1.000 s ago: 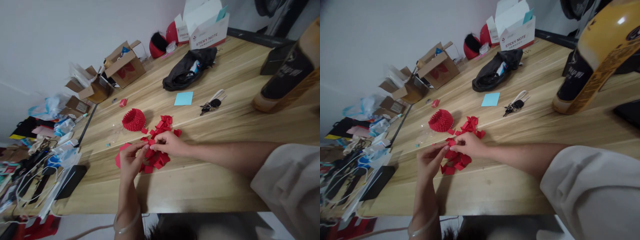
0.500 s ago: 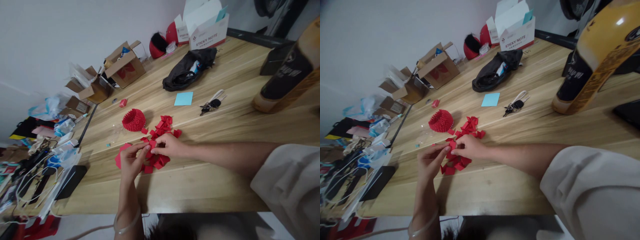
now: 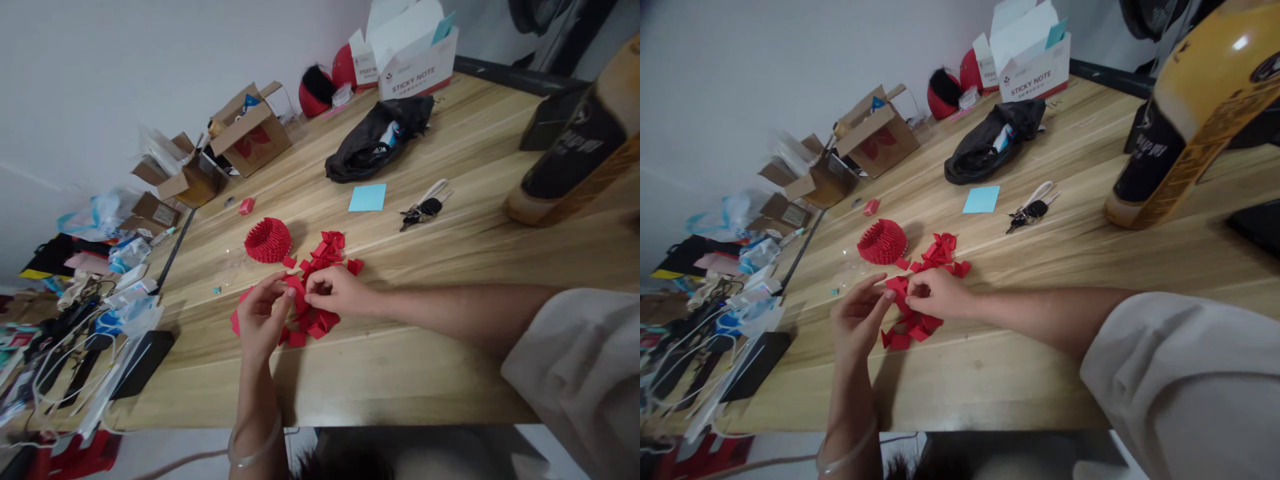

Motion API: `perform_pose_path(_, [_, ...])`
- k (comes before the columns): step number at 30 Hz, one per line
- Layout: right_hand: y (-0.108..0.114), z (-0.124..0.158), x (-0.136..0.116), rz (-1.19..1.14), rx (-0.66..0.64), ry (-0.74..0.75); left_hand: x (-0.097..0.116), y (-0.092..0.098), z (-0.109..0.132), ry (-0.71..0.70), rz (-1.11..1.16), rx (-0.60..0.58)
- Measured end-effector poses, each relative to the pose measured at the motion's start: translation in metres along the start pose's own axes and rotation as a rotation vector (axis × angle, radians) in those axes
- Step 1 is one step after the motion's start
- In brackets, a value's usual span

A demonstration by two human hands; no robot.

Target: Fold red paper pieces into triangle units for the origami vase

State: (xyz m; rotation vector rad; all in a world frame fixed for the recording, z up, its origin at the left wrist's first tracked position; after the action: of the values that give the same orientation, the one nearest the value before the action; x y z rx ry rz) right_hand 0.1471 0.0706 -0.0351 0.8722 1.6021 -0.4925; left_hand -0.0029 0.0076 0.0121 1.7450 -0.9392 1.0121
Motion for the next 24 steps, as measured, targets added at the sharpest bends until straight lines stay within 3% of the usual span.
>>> perform_pose_path(6, [0.0014, 0.0001, -0.0024, -0.067, 0.101, -0.026, -0.0012, 0.0022, -0.0014, 0.005, 0.011, -0.043])
perform_pose_path(24, [0.0018, -0.0007, -0.0008, -0.088, 0.145, -0.098, -0.0042, 0.004, -0.0023, 0.005, 0.004, -0.003])
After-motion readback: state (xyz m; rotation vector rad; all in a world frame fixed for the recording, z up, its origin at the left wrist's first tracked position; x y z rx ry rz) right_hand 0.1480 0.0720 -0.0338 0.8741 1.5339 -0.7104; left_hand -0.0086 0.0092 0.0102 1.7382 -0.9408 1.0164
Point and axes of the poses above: each hand's wrist, its own z-axis away from the middle knuckle, its own y-axis out of the back of the hand, x = y × z, the point moved 1 cm from there along -z, towards the middle knuckle, and after that the axes turned 9 degrees about z, right-handed, at the moved point
